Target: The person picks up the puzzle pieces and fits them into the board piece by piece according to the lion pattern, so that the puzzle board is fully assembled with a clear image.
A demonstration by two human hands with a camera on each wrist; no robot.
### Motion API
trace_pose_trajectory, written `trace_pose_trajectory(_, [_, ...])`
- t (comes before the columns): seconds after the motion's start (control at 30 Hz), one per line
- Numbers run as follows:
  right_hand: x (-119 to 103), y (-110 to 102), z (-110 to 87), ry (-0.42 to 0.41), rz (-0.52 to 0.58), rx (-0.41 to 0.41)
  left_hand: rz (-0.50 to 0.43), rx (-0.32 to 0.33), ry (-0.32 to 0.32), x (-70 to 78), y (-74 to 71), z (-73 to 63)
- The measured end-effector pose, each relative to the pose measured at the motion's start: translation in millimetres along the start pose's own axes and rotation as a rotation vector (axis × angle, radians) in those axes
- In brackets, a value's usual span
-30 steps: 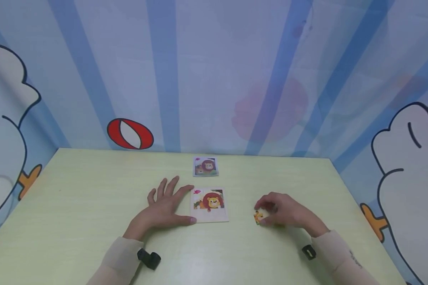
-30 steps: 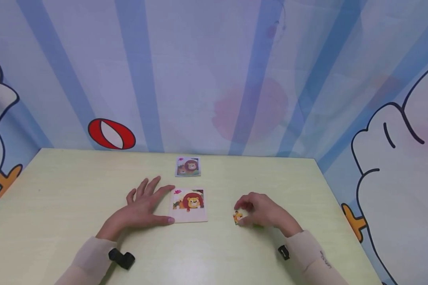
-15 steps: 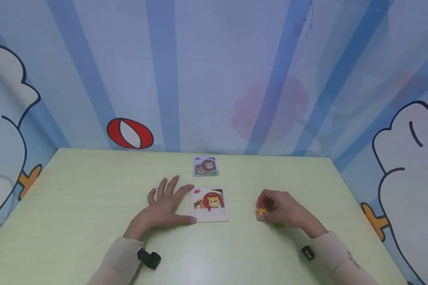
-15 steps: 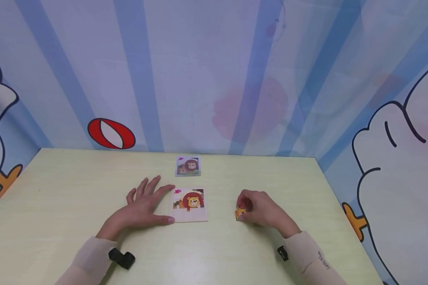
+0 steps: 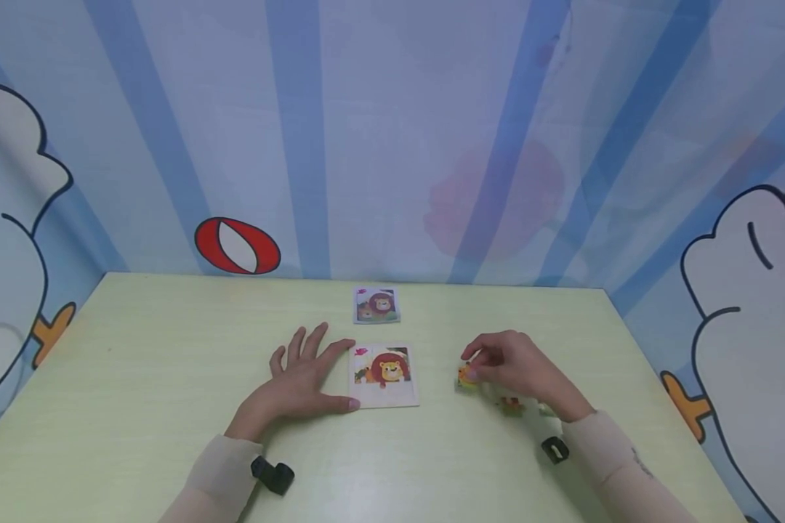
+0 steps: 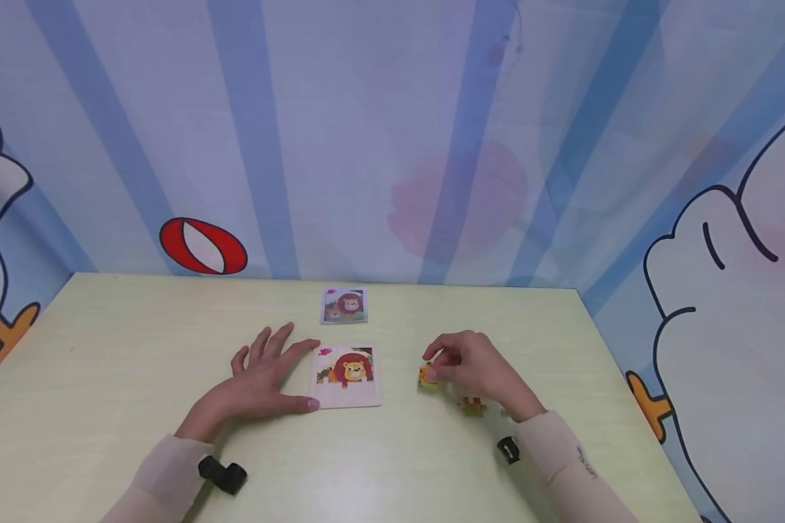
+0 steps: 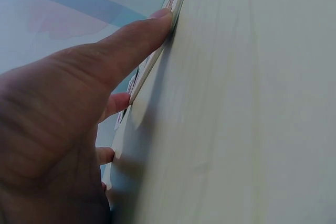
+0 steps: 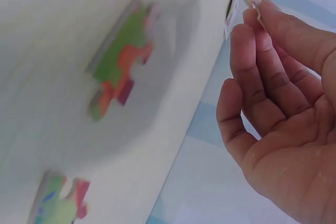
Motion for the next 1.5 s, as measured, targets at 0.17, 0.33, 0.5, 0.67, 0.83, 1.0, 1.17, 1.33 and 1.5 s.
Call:
trace_pose_trajectory(0.17, [-7,1,3.4,-0.02,0.03,0.007,0.001,-0.007,0.004,0.3,-0.8,-0.9])
trace_pose_trajectory(0.33, [-13,3,8.7,-0.038,0.068,0.02,0.003,-0.014,0.008,3.5,-2.8,-3.2])
trace_pose_trajectory(0.5, [-22,7,15.8,-0.055,0.083,0.038,0.012,-0.027,-0.005,6.1,-5.2,-3.3])
trace_pose_trajectory(0.67, [-32,12,21.5,-0.065,0.106,0.049,0.033,-0.038,-0.013,6.5,-6.1,-3.1])
trace_pose_trajectory(0.83, [-38,19,27.7,-0.073,0.155,0.045,0.023,-0.03,0.002,4.5,-5.3,-2.5])
trace_pose_trajectory(1.0, [-46,28,35.0,-0.091,0.203,0.035,0.022,-0.03,0.011,4.3,-4.5,-2.1])
trace_pose_trajectory(1.17, [-53,35,40.9,-0.1,0.222,0.029,0.039,-0.038,-0.004,5.7,-5.7,-2.4])
trace_pose_trajectory(1.33, [-56,41,44.8,-0.092,0.228,0.028,0.049,-0.039,-0.014,8.1,-7.6,-3.5])
trace_pose_trajectory(1.5, [-60,46,48.9,-0.094,0.228,0.026,0.042,-0.041,-0.017,8.0,-7.7,-3.8])
Point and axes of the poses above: each hand's wrist, its own z-axis towards the middle knuckle, its own y-axis out of the palm, x = y × z, the point moved 7 cm from there along z, towards the middle knuckle, and after that the axes turned 2 degrees about -z, right-handed, at the moved point
